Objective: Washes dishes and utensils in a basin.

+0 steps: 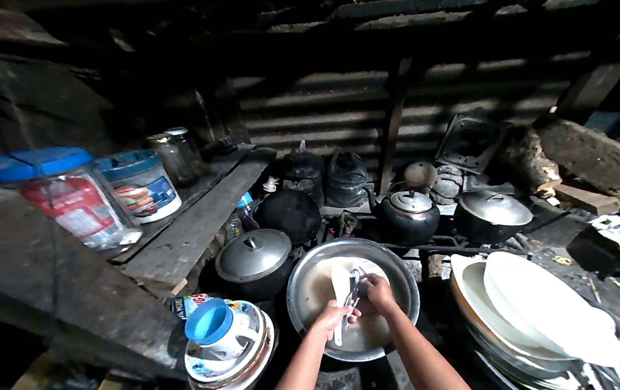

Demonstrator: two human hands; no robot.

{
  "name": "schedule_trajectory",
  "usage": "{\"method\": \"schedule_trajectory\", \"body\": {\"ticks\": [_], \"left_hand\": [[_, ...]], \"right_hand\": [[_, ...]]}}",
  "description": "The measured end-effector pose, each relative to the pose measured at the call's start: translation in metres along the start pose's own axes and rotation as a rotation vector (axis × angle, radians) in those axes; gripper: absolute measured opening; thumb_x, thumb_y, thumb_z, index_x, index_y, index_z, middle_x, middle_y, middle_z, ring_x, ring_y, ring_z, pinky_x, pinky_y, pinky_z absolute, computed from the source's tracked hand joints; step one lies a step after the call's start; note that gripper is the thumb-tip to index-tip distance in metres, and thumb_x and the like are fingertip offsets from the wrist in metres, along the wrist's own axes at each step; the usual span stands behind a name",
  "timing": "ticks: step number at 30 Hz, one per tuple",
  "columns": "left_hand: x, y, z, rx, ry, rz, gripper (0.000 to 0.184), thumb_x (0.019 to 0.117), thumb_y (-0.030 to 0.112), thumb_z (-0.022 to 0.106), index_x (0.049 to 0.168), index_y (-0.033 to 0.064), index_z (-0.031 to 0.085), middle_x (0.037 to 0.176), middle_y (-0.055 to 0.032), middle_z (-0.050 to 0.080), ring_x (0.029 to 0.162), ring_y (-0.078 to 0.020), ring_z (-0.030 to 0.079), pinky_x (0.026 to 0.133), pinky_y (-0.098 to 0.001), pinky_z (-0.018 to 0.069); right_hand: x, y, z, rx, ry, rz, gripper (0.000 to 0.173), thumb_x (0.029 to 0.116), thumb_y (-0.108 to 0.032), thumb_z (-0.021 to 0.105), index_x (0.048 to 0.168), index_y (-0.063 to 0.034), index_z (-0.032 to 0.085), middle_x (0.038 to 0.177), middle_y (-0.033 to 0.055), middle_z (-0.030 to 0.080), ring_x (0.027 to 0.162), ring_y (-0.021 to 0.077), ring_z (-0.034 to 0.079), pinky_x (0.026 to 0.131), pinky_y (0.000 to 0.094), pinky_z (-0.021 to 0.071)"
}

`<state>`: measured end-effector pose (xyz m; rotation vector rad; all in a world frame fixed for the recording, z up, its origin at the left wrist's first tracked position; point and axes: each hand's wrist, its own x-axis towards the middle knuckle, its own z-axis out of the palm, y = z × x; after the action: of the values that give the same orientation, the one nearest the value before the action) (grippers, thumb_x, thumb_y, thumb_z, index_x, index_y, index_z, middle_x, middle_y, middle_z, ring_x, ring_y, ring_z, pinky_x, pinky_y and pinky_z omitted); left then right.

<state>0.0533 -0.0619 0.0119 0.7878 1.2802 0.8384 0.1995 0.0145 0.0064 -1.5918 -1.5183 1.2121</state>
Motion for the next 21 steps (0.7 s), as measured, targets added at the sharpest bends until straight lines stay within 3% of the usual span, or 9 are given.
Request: {"method": "schedule_trajectory", "body": {"ticks": [2,5,7,10,14,16,17,21], "left_hand": [[0.001,0.000,0.002,0.084,0.047,-0.077,0.024,0.1063,0.002,0.047,0.128,-0.0058,0.052,0.083,-0.0047,0.066,0.064,-0.0069,0.060,0.062,-0.0217,0.0511],[0.004,-0.001,0.005,0.274,0.135,-0.139,0.025,0.1059,0.003,0.048,0.127,-0.0102,0.050,0.087,-0.0071,0.066,0.067,-0.0070,0.061,0.068,-0.0242,0.0525],[0.007,-0.001,0.007,0.315,0.143,-0.157,0.026,0.1061,0.004,0.049,0.128,-0.0101,0.049,0.090,-0.0080,0.066,0.068,-0.0070,0.061,0.068,-0.0241,0.0528],[0.006,0.000,0.007,0.267,0.100,-0.121,0.027,0.1066,0.007,0.050,0.130,-0.0074,0.050,0.096,-0.0093,0.066,0.071,-0.0089,0.062,0.069,-0.0251,0.0525],[0.000,-0.001,0.002,0.126,-0.029,0.036,0.025,0.1083,0.011,0.048,0.127,-0.0050,0.052,0.099,-0.0079,0.068,0.072,-0.0083,0.063,0.071,-0.0244,0.0537],[0.000,-0.004,0.000,0.111,-0.050,0.080,0.021,0.1082,0.011,0.048,0.120,-0.0037,0.057,0.095,-0.0055,0.070,0.070,-0.0067,0.063,0.069,-0.0233,0.0534],[0.000,-0.005,-0.001,0.109,-0.047,0.091,0.020,0.1080,0.010,0.048,0.118,-0.0036,0.059,0.092,-0.0047,0.070,0.068,-0.0064,0.062,0.068,-0.0231,0.0527],[-0.003,-0.005,-0.004,0.083,-0.014,0.082,0.019,0.1073,0.007,0.048,0.121,-0.0043,0.056,0.090,-0.0048,0.070,0.066,-0.0061,0.061,0.066,-0.0224,0.0526]], "right_hand": [[-0.002,-0.002,-0.005,-0.322,0.058,0.049,0.034,0.1090,-0.022,0.049,0.123,0.0008,0.069,0.123,0.0248,0.068,0.118,0.0388,0.064,0.103,0.0566,0.0464],[-0.007,-0.007,-0.001,-0.632,-0.003,0.127,0.031,0.1037,-0.026,0.055,0.124,-0.0091,0.071,0.142,0.0224,0.057,0.128,0.0413,0.058,0.100,0.0596,0.0491],[-0.007,-0.004,0.003,-0.706,-0.056,0.113,0.036,0.0979,-0.030,0.065,0.128,-0.0112,0.070,0.151,0.0264,0.046,0.138,0.0451,0.046,0.103,0.0600,0.0466],[-0.012,-0.006,0.004,-0.659,0.011,0.022,0.044,0.0963,-0.037,0.067,0.128,-0.0070,0.070,0.150,0.0299,0.044,0.140,0.0468,0.042,0.108,0.0590,0.0409],[-0.009,-0.009,0.003,-0.296,0.160,-0.130,0.037,0.1016,-0.022,0.060,0.128,0.0030,0.066,0.133,0.0287,0.058,0.125,0.0413,0.056,0.107,0.0535,0.0443],[-0.003,-0.005,0.004,-0.011,0.077,-0.109,0.029,0.1005,-0.010,0.060,0.126,0.0044,0.061,0.113,0.0225,0.067,0.100,0.0304,0.066,0.090,0.0470,0.0532],[-0.002,-0.004,0.004,0.111,0.014,-0.085,0.029,0.0973,-0.002,0.061,0.126,0.0040,0.058,0.108,0.0201,0.065,0.091,0.0259,0.065,0.081,0.0432,0.0544],[-0.006,-0.005,-0.001,0.248,-0.186,-0.057,0.052,0.0844,0.012,0.067,0.131,-0.0004,0.050,0.106,0.0151,0.062,0.076,0.0183,0.062,0.062,0.0340,0.0532]]}}
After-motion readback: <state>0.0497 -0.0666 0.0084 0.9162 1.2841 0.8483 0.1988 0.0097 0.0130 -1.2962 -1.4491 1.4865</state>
